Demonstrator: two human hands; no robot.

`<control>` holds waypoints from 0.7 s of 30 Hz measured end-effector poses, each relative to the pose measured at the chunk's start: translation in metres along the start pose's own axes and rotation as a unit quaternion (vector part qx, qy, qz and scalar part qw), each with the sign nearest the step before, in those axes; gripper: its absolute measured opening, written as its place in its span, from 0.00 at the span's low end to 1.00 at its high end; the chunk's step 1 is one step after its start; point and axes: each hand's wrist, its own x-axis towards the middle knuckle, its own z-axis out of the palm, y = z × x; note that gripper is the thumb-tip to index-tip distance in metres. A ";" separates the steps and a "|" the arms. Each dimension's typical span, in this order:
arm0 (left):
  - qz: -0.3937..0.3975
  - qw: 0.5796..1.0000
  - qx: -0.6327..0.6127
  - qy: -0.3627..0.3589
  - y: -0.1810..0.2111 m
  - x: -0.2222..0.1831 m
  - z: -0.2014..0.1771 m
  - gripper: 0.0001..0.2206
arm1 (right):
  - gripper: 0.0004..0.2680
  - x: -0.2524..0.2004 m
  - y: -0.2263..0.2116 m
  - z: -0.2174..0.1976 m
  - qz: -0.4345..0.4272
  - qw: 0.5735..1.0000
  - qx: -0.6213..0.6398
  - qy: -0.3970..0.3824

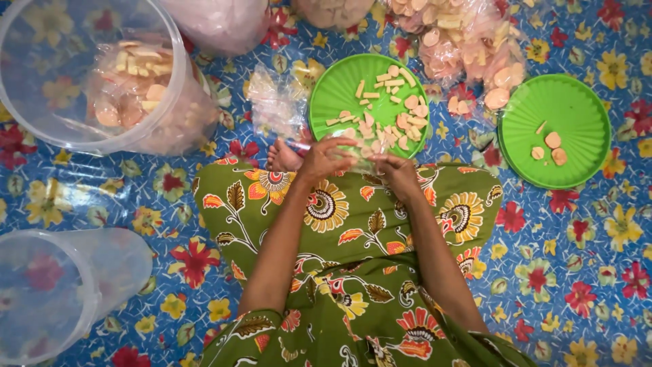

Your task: Separating thin food slices and arranging them on a plate

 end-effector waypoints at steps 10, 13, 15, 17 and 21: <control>-0.030 0.998 -0.032 0.055 -0.008 0.001 0.010 0.15 | 0.07 -0.002 -0.010 0.008 0.024 0.998 0.058 -0.001; -0.007 1.000 -0.012 0.005 -0.007 0.002 0.008 0.20 | 0.09 0.003 -0.003 0.006 0.023 0.999 0.022 -0.027; 0.006 1.000 -0.017 -0.007 -0.015 0.004 0.009 0.21 | 0.08 -0.002 -0.012 0.011 -0.018 0.998 -0.004 -0.053; 0.014 0.999 0.043 0.003 -0.018 0.004 0.011 0.20 | 0.09 0.003 -0.001 0.005 -0.024 0.998 -0.017 -0.060; 0.079 0.985 0.152 0.012 -0.041 0.010 0.003 0.14 | 0.09 0.005 -0.002 0.006 -0.021 0.997 -0.008 -0.076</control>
